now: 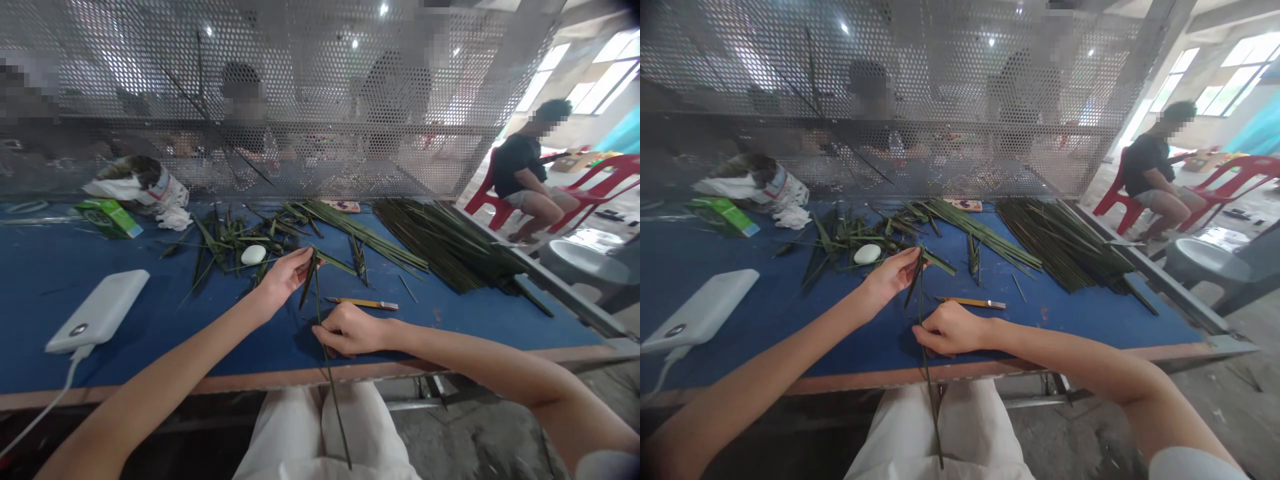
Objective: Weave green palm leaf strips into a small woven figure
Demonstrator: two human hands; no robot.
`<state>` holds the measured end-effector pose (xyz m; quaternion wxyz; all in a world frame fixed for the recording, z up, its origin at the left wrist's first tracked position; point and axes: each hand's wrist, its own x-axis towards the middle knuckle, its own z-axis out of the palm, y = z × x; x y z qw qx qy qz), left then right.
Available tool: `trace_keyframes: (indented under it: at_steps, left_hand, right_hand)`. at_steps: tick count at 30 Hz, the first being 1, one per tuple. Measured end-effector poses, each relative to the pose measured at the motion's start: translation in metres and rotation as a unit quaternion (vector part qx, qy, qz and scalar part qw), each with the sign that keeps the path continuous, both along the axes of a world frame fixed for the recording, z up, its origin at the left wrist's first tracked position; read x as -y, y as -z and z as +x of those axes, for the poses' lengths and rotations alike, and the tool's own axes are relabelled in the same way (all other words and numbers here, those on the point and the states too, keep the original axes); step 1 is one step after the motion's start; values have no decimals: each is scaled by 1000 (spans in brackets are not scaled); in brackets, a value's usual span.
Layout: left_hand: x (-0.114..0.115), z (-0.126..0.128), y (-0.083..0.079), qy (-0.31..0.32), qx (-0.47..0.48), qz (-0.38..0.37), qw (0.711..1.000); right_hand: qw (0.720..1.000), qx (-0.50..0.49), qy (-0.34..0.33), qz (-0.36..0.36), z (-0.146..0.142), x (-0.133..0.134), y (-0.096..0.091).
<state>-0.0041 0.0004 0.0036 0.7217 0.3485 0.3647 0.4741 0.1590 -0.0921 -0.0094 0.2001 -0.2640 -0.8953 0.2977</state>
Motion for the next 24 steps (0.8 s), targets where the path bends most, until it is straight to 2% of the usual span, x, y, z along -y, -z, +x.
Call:
trace_keyframes:
  at_steps: [6,10,12,14,16,18,20,24]
  left_hand:
    - [3,2,-2,1,-9,-4,1000]
    - [4,3,-1,-3,-13,-10,1000]
    - [4,4,-1,9,-15,-9,1000]
    - [3,3,-2,22,-15,-3,1000]
    - [2,2,-4,28,-14,1,999]
    - [2,1,-6,28,-12,6,1000]
    - [3,1,-7,28,-8,10,1000]
    - [7,2,-6,51,-4,32,998]
  right_hand:
    - [999,8,-10,35,0,0,2]
    - [999,14,-8,35,0,1,3]
    - [1000,4,-2,-4,1,2,3]
    - [995,-13,6,-94,2,2,3]
    - [978,-54,22,-198,3,-1,3]
    - [957,-116,53,-261,2,-5,4]
    - [945,-168,89,-265,2,-9,5]
    - [940,-206,127,-239,1,-15,8]
